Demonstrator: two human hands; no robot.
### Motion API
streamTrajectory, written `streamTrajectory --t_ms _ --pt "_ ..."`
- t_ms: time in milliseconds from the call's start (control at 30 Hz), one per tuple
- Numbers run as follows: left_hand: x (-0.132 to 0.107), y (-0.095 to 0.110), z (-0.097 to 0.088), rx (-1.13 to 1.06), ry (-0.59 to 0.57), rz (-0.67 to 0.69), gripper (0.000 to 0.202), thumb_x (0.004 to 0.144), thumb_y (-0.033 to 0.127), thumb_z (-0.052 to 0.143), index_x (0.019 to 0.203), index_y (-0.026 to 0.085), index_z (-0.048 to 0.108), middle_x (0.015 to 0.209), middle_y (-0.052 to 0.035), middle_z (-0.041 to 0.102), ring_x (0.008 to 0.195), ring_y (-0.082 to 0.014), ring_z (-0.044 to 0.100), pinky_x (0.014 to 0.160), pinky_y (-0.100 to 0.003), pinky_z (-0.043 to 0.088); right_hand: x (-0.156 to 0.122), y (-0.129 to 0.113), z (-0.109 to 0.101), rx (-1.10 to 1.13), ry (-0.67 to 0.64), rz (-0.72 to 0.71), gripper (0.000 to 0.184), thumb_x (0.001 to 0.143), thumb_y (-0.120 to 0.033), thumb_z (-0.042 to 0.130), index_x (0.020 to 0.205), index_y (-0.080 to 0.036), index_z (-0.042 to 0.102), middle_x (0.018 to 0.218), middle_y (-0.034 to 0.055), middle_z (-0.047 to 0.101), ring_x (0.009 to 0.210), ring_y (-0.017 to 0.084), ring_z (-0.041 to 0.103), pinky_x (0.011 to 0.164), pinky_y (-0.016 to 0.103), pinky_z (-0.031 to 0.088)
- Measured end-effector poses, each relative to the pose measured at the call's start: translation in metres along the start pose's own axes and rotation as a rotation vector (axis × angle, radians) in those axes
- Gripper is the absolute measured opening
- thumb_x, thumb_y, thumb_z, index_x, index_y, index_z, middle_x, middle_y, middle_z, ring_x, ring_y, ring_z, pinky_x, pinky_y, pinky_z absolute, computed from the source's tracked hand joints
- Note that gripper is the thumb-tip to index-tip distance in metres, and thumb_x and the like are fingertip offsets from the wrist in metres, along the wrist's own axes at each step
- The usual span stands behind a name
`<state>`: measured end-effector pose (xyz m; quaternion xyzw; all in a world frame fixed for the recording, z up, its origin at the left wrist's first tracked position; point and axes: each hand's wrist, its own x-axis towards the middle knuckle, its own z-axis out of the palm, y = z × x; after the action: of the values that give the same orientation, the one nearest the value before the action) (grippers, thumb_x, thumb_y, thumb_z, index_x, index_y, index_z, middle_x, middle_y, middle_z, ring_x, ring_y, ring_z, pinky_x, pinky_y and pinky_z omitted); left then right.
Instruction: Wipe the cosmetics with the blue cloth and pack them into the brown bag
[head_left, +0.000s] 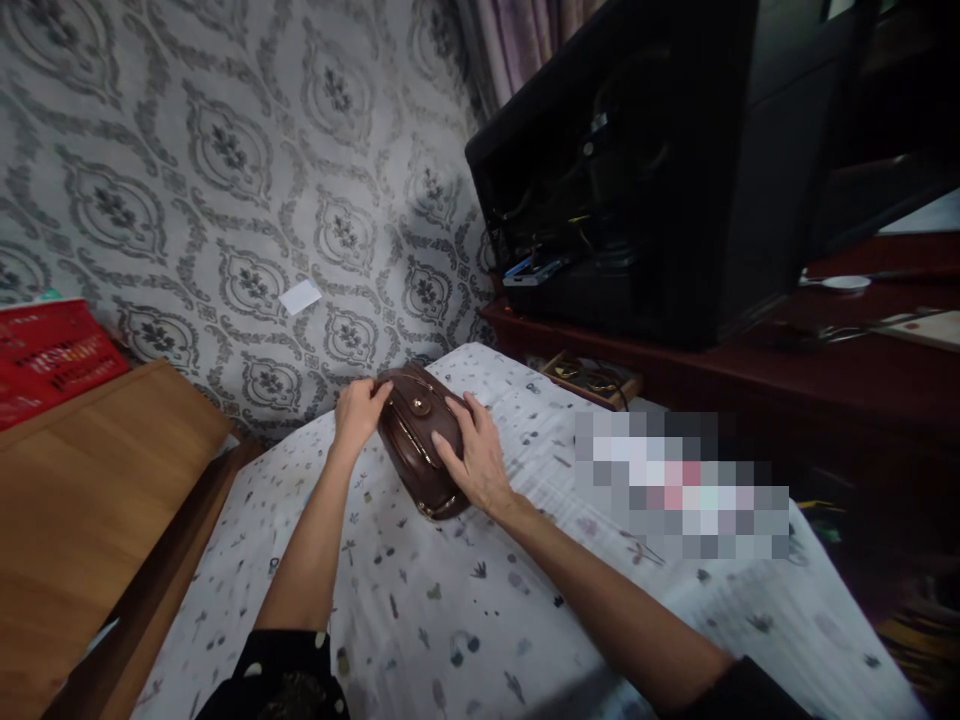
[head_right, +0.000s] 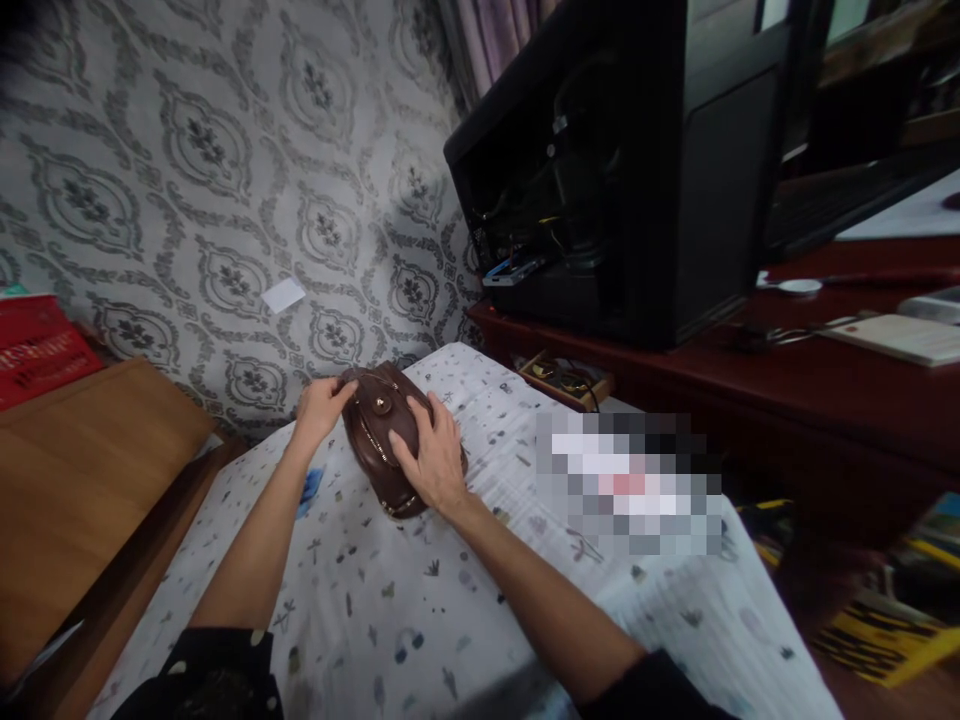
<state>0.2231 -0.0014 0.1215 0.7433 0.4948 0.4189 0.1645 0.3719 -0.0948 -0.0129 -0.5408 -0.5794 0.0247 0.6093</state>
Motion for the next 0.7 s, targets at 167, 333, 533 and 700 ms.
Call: streamTrajectory --t_ms 167,333,533,700 --pt "-0.004 0.001 0.003 0.032 -0.007 0.018 0.033 0.074 0.036 0.069 0.047 0.022 0.055 0.048 -0.0007 0.049 0.062 -0.0193 0.051 0.06 -0.026 0.032 0.0 0.003 0.002 -0.032 -0.018 0.007 0.06 0.096 -0.052 0.045 0.147 -0.02 0.043 0.153 0.0188 0.036 0.142 0.034 0.036 0.113 0.057 0.034" --pt "-0.012 -0.001 0.004 -0.022 -0.079 0.029 0.031 0.078 0.04 0.061 0.056 0.019 0.063 0.056 -0.0024 0.062 0.06 -0.0177 0.055 0.062 -0.026 0.039 0.002 0.002 0.004 -0.048 -0.024 0.04 0.063 0.096 -0.052 0.045 0.148 -0.016 0.043 0.153 0.0212 0.036 0.141 0.036 0.037 0.113 0.057 0.034" --pt "-0.024 0.005 0.002 -0.027 -0.12 0.056 0.029 0.078 0.039 0.062 0.058 0.018 0.062 0.057 -0.0011 0.06 0.062 -0.0179 0.055 0.061 -0.026 0.037 0.003 0.006 0.006 0.176 0.073 0.068 0.056 0.1 -0.049 0.035 0.145 -0.016 0.043 0.148 0.0186 0.044 0.14 0.029 0.039 0.117 0.054 0.031" --pt "-0.028 0.018 0.005 0.082 -0.068 0.12 0.023 0.076 0.031 0.069 0.058 0.021 0.059 0.055 0.0013 0.049 0.065 -0.0186 0.05 0.067 -0.028 0.035 0.004 0.01 0.008 0.397 0.169 0.191 0.054 0.098 -0.047 0.039 0.141 -0.015 0.043 0.142 0.0171 0.05 0.133 0.026 0.048 0.116 0.05 0.035"
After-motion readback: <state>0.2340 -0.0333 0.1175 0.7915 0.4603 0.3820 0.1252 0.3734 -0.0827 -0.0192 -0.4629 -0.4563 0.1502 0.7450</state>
